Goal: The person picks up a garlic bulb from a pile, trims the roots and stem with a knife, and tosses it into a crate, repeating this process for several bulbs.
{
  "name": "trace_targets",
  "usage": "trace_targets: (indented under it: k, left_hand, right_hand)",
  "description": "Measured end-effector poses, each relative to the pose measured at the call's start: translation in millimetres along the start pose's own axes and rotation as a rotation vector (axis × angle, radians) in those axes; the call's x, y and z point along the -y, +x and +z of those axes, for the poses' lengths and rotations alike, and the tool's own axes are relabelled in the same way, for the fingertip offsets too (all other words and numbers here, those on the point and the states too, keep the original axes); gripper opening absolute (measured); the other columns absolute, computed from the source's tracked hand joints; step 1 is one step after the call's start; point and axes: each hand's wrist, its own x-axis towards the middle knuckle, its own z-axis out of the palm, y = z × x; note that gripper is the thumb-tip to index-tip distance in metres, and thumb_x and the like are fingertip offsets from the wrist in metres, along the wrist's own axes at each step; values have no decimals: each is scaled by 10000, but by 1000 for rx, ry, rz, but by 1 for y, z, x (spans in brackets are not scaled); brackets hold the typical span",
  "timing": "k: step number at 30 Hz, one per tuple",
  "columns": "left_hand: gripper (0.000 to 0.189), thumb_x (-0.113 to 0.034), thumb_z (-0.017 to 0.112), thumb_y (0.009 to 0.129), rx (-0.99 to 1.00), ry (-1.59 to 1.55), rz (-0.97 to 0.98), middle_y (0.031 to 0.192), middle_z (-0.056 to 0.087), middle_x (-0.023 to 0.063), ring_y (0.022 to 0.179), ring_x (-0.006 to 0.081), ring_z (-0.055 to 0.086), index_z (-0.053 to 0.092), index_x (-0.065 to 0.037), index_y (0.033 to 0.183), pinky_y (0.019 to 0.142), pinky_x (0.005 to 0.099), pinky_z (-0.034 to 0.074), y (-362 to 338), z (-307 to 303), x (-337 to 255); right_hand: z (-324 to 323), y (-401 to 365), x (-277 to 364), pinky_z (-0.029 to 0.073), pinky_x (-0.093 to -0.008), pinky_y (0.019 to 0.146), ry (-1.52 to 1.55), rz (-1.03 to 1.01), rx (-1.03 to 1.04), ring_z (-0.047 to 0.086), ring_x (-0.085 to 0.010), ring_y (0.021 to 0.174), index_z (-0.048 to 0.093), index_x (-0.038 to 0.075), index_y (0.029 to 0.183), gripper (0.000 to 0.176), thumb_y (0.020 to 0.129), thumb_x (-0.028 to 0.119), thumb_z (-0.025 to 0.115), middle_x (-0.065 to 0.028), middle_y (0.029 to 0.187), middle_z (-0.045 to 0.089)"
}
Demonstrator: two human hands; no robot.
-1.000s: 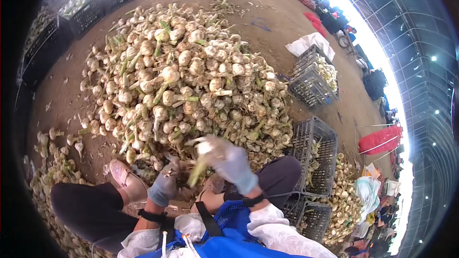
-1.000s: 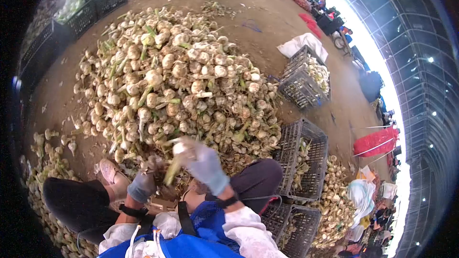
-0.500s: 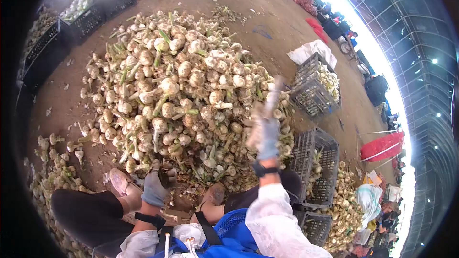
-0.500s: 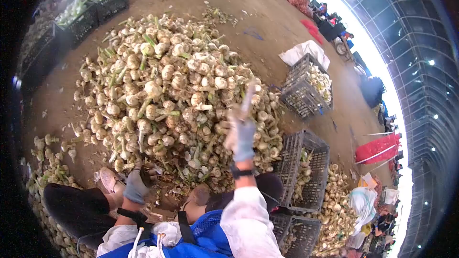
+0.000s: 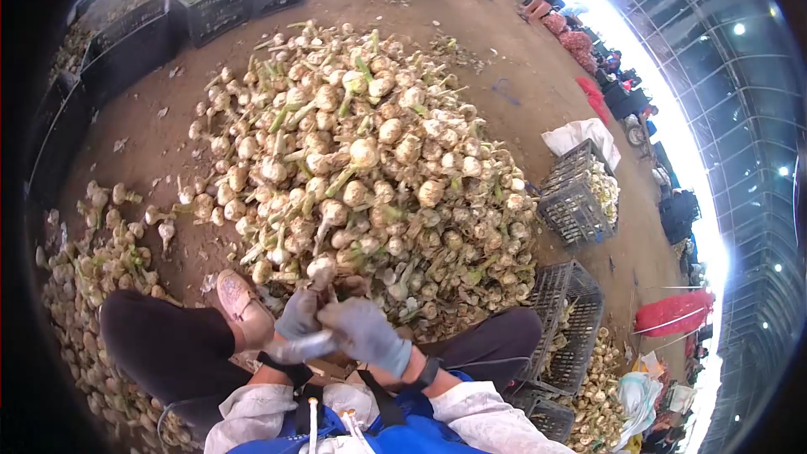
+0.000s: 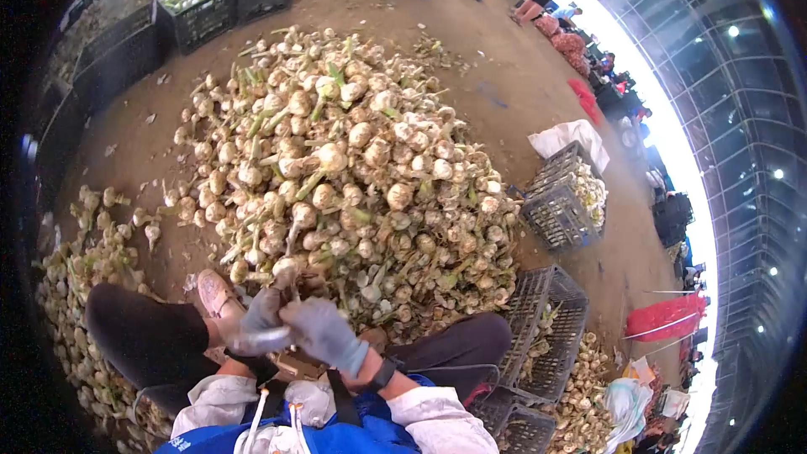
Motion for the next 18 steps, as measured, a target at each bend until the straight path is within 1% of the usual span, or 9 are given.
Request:
trace_targets:
  k: [2, 4, 5, 6, 8, 9, 11, 16, 18]
  left_hand:
    - [521, -357, 753, 709, -60, -213, -433, 1005, 604, 81, 959, 130, 550, 587, -10, 1061, 803, 288, 466, -9, -37, 61]
    - [522, -432, 732, 703, 148, 909, 123, 959, 604, 64, 888, 151, 574, 607, -18, 995, 794, 310, 469, -2, -31, 7]
    - [355, -344, 683, 752, -125, 50, -312, 908, 605, 78, 784, 208, 597, 607, -28, 896, 772, 357, 469, 1, -33, 52]
    - [143, -159, 631, 748, -3, 881, 84, 891, 611, 96, 725, 272, 593, 593, -46, 827, 775, 393, 456, -10, -54, 92]
    - [138, -37, 588, 678, -428, -169, -323, 872, 612, 113, 741, 313, 575, 599, -60, 814, 773, 430, 433, -4, -36, 102]
    - [138, -37, 588, 678, -411, -163, -329, 872, 612, 113, 741, 313, 575, 599, -60, 814, 773, 430, 433, -5, -32, 99]
    - [202, -27, 575, 660, -40, 900, -6, 870, 606, 114, 809, 325, 569, 614, -63, 855, 777, 435, 429, -7, -24, 72]
    - [293, -34, 558, 679, 20, 865, -178, 936, 598, 140, 931, 350, 537, 622, -54, 965, 811, 426, 426, -8, -12, 42]
    - [340, -44, 540, 692, 46, 801, 43, 1029, 587, 134, 982, 351, 527, 613, -70, 1023, 841, 417, 420, -10, -14, 48]
  right_hand:
    - [9, -10, 5, 480, -366, 702, -88, 35, 184, 603, -297, 823, 613, 49, 982, 302, 681, 54, 640, -133, 915, 620]
    - [2, -17, 4, 511, -366, 702, 205, 171, -135, 634, -297, 819, 619, 57, 990, 287, 732, 177, 655, -155, 938, 636]
    - [-8, -19, -2, 521, -351, 690, 79, 175, -216, 646, -290, 805, 623, 42, 999, 301, 753, 212, 656, -153, 949, 644]
    - [-28, -16, 4, 513, -354, 626, -51, 297, -165, 641, -286, 722, 609, 61, 1025, 336, 732, 212, 670, -118, 830, 646]
    - [-51, -10, -2, 479, -365, 538, -375, 244, -114, 614, -269, 624, 587, 71, 1009, 348, 703, 212, 674, -87, 719, 604]
    - [-54, -7, -4, 479, -365, 538, -376, 256, -127, 614, -269, 624, 587, 71, 1009, 348, 703, 212, 674, -87, 719, 604]
    - [-53, -3, -5, 437, -360, 476, -540, 133, -98, 580, -240, 554, 564, 76, 967, 334, 677, 208, 666, -57, 649, 549]
    - [-42, -5, -7, 443, -354, 485, -586, 163, -22, 591, -232, 565, 562, 66, 927, 307, 673, 215, 649, -56, 673, 560]
    - [-41, -10, -11, 444, -356, 487, -600, 183, 24, 591, -234, 564, 563, 64, 931, 313, 672, 219, 647, -56, 675, 560]
